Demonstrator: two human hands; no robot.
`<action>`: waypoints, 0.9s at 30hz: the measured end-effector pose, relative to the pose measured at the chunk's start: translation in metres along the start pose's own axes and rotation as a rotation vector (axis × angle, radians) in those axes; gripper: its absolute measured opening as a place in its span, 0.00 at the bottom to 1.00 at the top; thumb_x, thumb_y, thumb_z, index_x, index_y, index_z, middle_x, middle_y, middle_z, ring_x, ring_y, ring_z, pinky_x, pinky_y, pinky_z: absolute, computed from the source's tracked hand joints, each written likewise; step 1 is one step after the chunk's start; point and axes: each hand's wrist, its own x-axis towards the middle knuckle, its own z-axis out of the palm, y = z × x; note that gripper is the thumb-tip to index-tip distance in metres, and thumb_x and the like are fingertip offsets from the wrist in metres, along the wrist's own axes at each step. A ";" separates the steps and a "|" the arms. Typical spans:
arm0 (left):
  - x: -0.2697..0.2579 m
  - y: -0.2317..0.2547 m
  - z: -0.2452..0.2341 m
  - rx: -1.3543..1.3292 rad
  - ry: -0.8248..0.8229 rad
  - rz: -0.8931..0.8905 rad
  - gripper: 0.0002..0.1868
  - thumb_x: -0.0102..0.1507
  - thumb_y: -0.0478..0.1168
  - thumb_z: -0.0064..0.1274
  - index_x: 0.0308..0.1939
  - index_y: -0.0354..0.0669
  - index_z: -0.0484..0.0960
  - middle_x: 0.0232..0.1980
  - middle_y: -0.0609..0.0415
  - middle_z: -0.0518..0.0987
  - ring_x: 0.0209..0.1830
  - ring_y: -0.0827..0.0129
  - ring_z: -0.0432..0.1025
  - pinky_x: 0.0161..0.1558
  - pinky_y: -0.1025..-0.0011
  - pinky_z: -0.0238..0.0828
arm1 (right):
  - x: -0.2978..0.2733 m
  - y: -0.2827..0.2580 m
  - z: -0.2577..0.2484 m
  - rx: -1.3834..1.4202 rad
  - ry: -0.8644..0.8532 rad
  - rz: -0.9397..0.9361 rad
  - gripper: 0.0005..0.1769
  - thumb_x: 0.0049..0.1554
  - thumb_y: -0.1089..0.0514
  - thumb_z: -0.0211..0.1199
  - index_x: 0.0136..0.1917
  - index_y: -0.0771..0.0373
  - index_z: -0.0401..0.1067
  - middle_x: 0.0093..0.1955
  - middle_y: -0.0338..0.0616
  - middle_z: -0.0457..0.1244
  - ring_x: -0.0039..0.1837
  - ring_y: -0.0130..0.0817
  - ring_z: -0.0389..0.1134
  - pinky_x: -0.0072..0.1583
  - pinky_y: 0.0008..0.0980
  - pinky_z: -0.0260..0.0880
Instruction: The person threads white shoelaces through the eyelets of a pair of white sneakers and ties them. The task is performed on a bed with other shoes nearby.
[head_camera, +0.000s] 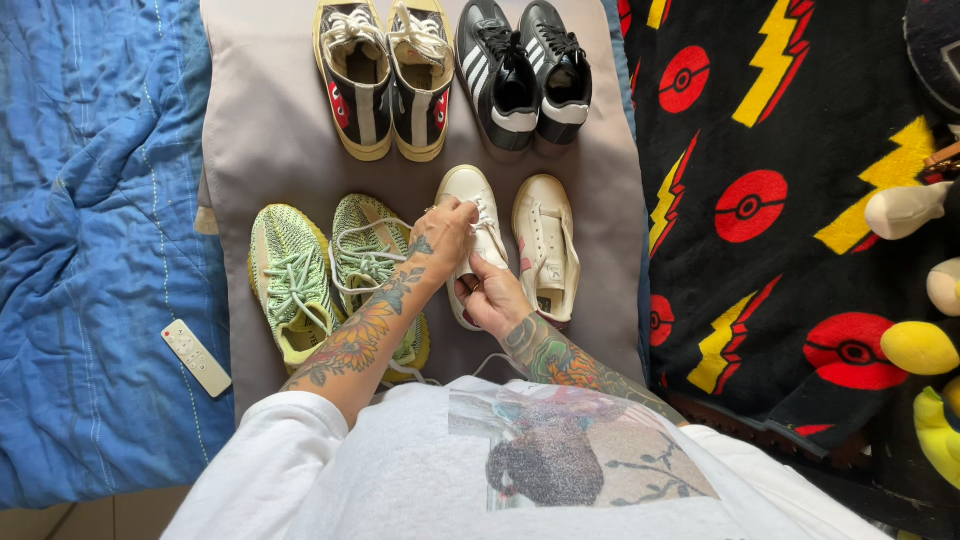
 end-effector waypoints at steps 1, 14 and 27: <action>0.000 0.003 -0.001 0.042 -0.036 0.052 0.09 0.58 0.35 0.58 0.42 0.50 0.81 0.45 0.49 0.80 0.44 0.50 0.78 0.44 0.57 0.75 | -0.001 0.000 0.000 -0.022 -0.013 -0.006 0.13 0.61 0.58 0.63 0.60 0.53 0.71 0.50 0.36 0.65 0.49 0.29 0.63 0.54 0.36 0.66; 0.025 0.008 0.002 0.225 -0.276 0.082 0.08 0.60 0.33 0.55 0.43 0.40 0.81 0.52 0.44 0.77 0.51 0.48 0.77 0.49 0.56 0.75 | -0.002 0.003 0.003 -0.053 -0.022 -0.011 0.14 0.59 0.58 0.66 0.59 0.51 0.71 0.48 0.33 0.66 0.48 0.27 0.62 0.53 0.36 0.64; 0.104 0.119 -0.105 -0.548 0.164 0.548 0.04 0.73 0.36 0.44 0.45 0.39 0.70 0.33 0.51 0.82 0.34 0.57 0.79 0.37 0.63 0.74 | -0.003 0.000 0.011 -0.097 0.001 -0.005 0.13 0.59 0.54 0.66 0.57 0.55 0.71 0.51 0.36 0.65 0.54 0.30 0.65 0.53 0.37 0.66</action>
